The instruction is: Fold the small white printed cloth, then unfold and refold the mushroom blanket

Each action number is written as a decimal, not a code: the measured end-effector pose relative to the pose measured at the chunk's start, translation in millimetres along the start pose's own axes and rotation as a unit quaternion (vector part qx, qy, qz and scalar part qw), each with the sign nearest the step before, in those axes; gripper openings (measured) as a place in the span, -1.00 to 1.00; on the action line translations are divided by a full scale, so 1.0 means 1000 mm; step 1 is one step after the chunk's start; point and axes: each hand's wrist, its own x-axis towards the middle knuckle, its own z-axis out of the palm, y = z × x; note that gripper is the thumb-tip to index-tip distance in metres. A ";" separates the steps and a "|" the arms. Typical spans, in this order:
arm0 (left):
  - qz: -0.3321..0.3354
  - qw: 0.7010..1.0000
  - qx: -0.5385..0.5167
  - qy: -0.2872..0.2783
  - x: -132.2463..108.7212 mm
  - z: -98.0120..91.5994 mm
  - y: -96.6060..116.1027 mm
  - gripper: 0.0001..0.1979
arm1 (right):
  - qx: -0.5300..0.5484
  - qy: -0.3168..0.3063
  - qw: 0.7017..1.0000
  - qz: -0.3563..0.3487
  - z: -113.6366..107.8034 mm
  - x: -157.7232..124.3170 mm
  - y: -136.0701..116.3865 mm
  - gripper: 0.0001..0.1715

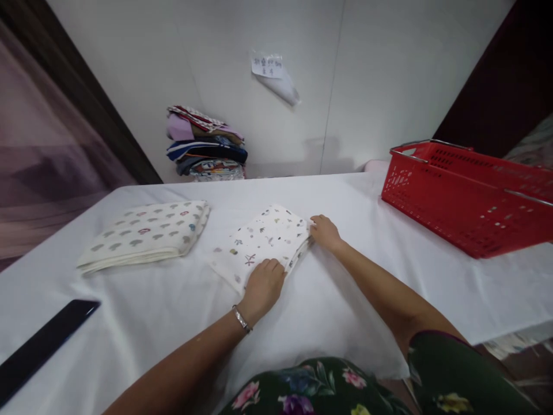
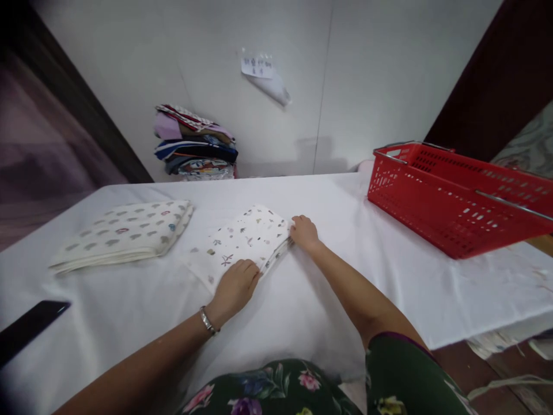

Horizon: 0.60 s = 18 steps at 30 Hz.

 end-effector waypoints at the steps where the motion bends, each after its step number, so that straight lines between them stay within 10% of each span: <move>1: -0.004 1.000 -0.013 -0.001 -0.001 -0.001 0.000 -0.82 | -0.005 0.013 0.999 -0.043 0.001 -0.002 -0.008 -0.57; 5: -0.006 1.000 -0.030 -0.001 -0.005 -0.005 0.002 -0.82 | -0.037 -0.003 0.974 -0.225 0.018 -0.005 -0.036 -0.44; 12: 0.015 0.994 -0.107 0.004 -0.028 -0.011 0.003 -0.81 | -0.119 -0.102 0.973 -0.172 0.042 -0.008 -0.033 -0.33; 18: -0.103 0.983 -0.117 0.093 -0.035 -0.024 -0.064 -0.75 | -0.083 -0.119 0.977 -0.153 0.030 0.000 -0.035 -0.36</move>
